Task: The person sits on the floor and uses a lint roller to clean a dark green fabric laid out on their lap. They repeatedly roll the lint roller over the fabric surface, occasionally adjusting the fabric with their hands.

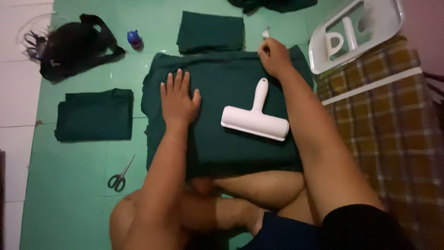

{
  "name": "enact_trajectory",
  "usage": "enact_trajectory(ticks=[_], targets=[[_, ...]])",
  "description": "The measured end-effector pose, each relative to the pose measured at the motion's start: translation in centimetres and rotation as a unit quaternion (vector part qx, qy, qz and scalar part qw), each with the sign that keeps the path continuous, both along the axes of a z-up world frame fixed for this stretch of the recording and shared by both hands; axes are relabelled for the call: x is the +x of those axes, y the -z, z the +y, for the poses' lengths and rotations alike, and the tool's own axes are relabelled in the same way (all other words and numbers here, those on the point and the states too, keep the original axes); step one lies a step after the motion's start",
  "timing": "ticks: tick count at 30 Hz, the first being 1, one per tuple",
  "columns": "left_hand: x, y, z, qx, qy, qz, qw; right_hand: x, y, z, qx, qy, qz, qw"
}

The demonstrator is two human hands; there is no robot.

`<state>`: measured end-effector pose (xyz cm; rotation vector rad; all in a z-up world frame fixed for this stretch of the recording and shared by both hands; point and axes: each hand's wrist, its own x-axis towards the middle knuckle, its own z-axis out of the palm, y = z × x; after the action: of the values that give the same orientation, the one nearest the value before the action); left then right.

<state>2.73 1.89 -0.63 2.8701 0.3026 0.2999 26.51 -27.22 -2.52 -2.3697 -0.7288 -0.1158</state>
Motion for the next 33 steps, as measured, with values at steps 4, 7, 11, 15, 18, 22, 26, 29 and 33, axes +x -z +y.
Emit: enact_trajectory(ticks=[4,7,11,15,18,22,26,29,33], targets=[[-0.1,-0.9,-0.5,0.026,-0.029,0.007,0.999,-0.6,-0.4,0.2,-0.001,0.010,-0.046,0.999],[-0.1,-0.2,-0.3,0.037,-0.026,0.034,0.998,-0.9,-0.3,0.2,0.007,0.020,-0.028,0.999],[-0.2,0.2,-0.3,0.043,-0.026,0.005,0.999,-0.5,0.2,0.0,-0.012,0.031,-0.028,0.999],[-0.5,-0.9,-0.7,0.025,-0.037,0.036,0.998,-1.9,-1.6,0.1,0.022,0.034,0.032,0.999],[-0.4,-0.8,-0.6,0.017,-0.027,0.025,0.999,-1.8,-1.4,0.2,0.022,-0.005,-0.031,0.999],[-0.5,-1.0,-0.7,0.011,-0.026,0.018,0.999,-1.3,-1.3,-0.5,0.045,0.010,-0.011,0.999],[-0.5,-0.6,-0.7,0.027,-0.030,0.005,0.999,-4.0,-4.0,-0.6,0.098,0.078,-0.019,0.992],[-0.4,-0.2,-0.6,0.024,-0.025,-0.009,0.999,-8.5,-6.3,-1.4,0.054,0.149,0.028,0.987],[0.2,1.5,0.4,0.013,-0.006,-0.071,0.997,-13.8,-7.4,-2.7,-0.103,0.188,0.182,0.960]])
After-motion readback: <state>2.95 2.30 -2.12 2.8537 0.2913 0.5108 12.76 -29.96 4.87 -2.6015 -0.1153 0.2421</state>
